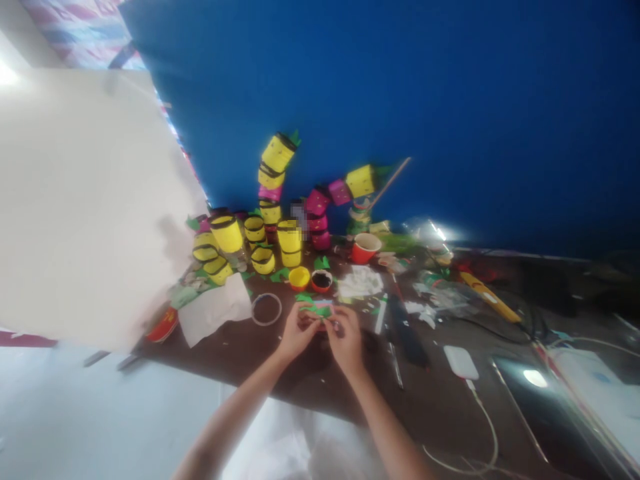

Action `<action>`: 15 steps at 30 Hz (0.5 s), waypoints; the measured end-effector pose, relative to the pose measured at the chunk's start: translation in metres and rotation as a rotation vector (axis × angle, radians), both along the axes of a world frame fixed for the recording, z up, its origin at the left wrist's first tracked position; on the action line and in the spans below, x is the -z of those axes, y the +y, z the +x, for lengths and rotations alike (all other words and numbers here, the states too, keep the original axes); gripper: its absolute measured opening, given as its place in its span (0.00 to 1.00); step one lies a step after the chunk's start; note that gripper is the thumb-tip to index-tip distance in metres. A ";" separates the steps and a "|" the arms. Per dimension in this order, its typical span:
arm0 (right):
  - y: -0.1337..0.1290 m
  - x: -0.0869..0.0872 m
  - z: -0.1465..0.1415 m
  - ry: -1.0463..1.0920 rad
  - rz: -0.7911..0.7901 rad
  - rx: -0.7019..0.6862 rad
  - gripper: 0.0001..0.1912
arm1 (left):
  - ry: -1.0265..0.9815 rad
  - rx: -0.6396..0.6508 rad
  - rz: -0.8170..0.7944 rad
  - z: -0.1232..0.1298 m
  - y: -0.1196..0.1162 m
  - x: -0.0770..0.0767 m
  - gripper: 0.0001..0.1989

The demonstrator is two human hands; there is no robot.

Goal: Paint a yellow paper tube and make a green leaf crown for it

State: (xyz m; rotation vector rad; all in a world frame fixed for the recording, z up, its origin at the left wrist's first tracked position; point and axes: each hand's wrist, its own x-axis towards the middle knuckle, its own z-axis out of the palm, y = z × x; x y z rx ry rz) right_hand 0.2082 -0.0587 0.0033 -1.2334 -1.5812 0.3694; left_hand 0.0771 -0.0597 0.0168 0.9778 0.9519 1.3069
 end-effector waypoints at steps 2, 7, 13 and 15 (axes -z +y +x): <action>0.001 0.002 0.000 0.000 -0.006 0.002 0.05 | 0.004 -0.001 0.000 0.000 0.000 0.000 0.20; 0.002 0.004 -0.001 0.016 -0.030 0.006 0.05 | 0.008 -0.001 -0.002 0.001 -0.001 -0.002 0.20; 0.002 0.002 -0.002 0.061 -0.063 0.006 0.07 | 0.023 -0.005 0.001 0.002 -0.001 -0.005 0.20; 0.002 0.003 -0.002 0.079 -0.077 0.004 0.07 | 0.029 -0.002 0.002 0.002 -0.002 -0.005 0.20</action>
